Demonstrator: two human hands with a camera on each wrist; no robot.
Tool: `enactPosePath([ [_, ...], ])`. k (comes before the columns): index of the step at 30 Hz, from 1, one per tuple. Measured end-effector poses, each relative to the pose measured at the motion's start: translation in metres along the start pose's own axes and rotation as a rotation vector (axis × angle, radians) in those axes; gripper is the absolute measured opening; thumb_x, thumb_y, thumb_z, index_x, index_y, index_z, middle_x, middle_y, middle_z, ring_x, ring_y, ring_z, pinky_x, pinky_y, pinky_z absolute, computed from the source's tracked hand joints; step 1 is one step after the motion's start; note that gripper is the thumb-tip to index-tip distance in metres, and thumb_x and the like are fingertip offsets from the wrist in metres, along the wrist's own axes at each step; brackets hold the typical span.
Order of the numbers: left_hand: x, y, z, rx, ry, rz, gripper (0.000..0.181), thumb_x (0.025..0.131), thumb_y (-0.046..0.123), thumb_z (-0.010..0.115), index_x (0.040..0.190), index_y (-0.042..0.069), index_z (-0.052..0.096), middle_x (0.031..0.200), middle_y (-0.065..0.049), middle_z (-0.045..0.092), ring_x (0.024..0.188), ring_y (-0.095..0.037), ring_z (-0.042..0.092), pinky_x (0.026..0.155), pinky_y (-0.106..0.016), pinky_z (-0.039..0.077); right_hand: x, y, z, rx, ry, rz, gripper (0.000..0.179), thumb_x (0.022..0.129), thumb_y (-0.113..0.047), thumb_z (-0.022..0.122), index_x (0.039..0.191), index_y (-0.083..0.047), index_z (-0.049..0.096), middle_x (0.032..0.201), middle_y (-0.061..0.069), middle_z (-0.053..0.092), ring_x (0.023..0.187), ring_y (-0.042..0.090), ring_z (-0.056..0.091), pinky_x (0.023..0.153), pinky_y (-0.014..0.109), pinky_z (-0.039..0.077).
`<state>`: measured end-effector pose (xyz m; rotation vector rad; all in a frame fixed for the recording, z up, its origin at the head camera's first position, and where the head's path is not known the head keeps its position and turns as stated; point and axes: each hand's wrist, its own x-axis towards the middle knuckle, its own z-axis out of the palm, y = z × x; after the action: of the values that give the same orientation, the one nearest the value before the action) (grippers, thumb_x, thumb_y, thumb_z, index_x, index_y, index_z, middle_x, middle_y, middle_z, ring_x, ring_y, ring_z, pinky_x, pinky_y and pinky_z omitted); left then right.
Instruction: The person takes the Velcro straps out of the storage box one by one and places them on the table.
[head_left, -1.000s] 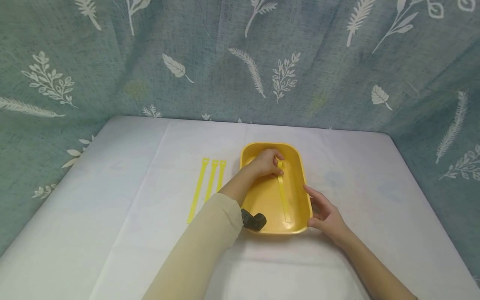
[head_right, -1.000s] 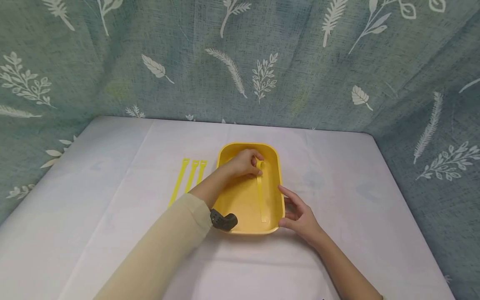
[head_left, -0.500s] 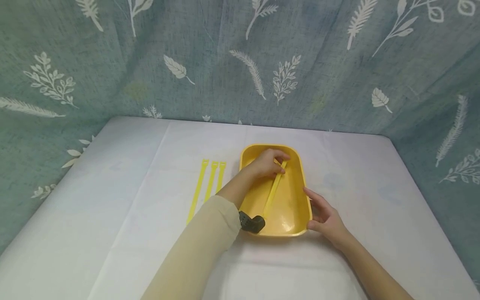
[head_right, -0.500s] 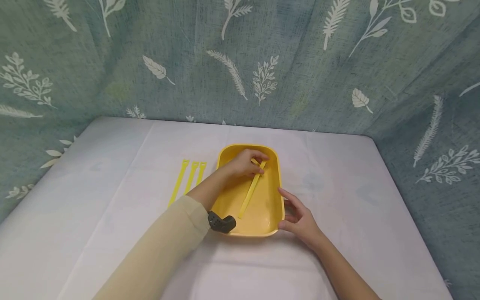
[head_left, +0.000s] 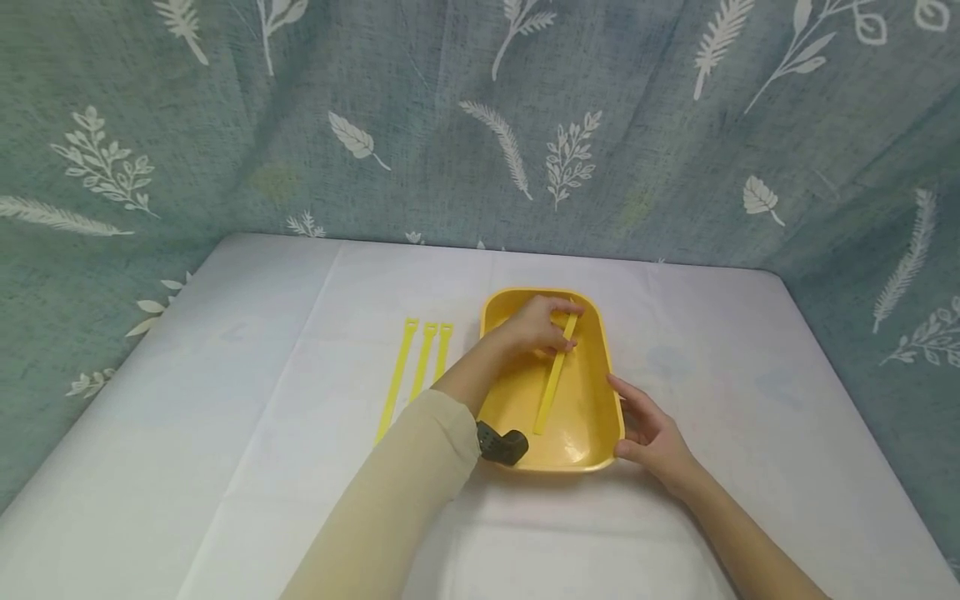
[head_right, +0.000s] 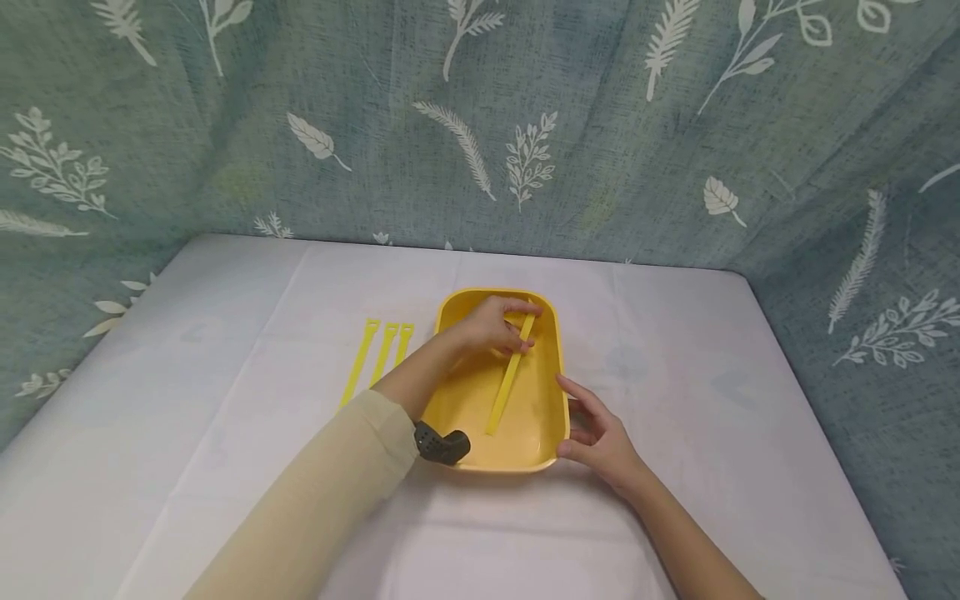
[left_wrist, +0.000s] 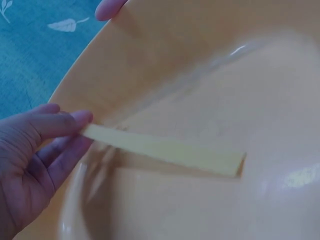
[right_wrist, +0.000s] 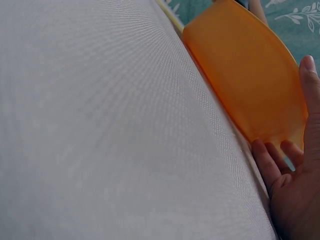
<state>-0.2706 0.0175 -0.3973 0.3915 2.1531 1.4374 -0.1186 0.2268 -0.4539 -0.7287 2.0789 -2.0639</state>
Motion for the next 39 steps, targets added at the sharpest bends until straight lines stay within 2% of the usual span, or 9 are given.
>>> enactPosePath([
  [7,-0.007,0.005,-0.005,-0.087,-0.043,0.016,0.064,0.077,-0.006,0.073,0.134,0.016,0.054,0.112,-0.013,0.064,0.077,-0.015,0.068,0.069,-0.029,0.057,0.0,0.002,-0.001,-0.01,0.002,0.004,0.073,0.088,-0.022,0.067,0.147,-0.003,0.029,0.145,0.001,0.039,0.117,0.01,0.053,0.08,0.026,0.054],
  [11,-0.009,0.008,-0.008,-0.137,-0.055,0.038,0.064,0.079,-0.005,0.071,0.136,0.016,0.052,0.112,-0.015,0.065,0.084,-0.016,0.069,0.071,-0.028,0.056,0.0,0.003,-0.001,-0.004,-0.001,-0.004,0.073,0.088,-0.023,0.067,0.147,-0.002,0.029,0.146,0.001,0.039,0.117,0.01,0.052,0.08,0.026,0.054],
  [18,-0.013,0.014,-0.014,-0.145,-0.073,0.111,0.066,0.08,-0.002,0.071,0.139,0.017,0.049,0.134,-0.001,0.053,0.089,-0.018,0.068,0.074,-0.03,0.056,0.001,0.002,-0.001,0.026,-0.012,-0.025,0.074,0.088,-0.023,0.067,0.147,0.0,0.028,0.145,-0.001,0.04,0.118,0.01,0.052,0.082,0.026,0.053],
  [23,-0.018,0.02,-0.019,-0.185,-0.078,0.145,0.066,0.081,-0.002,0.071,0.14,0.016,0.047,0.14,0.001,0.047,0.092,-0.02,0.068,0.078,-0.032,0.055,0.001,0.002,-0.001,0.022,-0.017,-0.034,0.074,0.088,-0.023,0.067,0.147,0.0,0.028,0.143,-0.005,0.041,0.117,0.009,0.052,0.082,0.025,0.053],
  [31,-0.027,0.021,-0.042,-0.219,-0.034,0.122,0.066,0.081,-0.001,0.071,0.14,0.016,0.047,0.141,0.0,0.046,0.098,-0.022,0.068,0.081,-0.035,0.055,0.002,0.002,0.001,0.03,-0.047,-0.061,0.074,0.089,-0.023,0.066,0.147,0.0,0.026,0.145,-0.003,0.04,0.12,0.009,0.051,0.084,0.025,0.052],
  [39,-0.032,0.023,-0.063,-0.249,0.004,0.104,0.066,0.081,0.002,0.072,0.14,0.017,0.047,0.14,0.001,0.048,0.099,-0.021,0.067,0.083,-0.036,0.054,0.001,0.002,-0.002,0.024,-0.028,-0.054,0.075,0.089,-0.023,0.066,0.147,0.001,0.027,0.145,0.0,0.04,0.119,0.01,0.052,0.084,0.025,0.052],
])
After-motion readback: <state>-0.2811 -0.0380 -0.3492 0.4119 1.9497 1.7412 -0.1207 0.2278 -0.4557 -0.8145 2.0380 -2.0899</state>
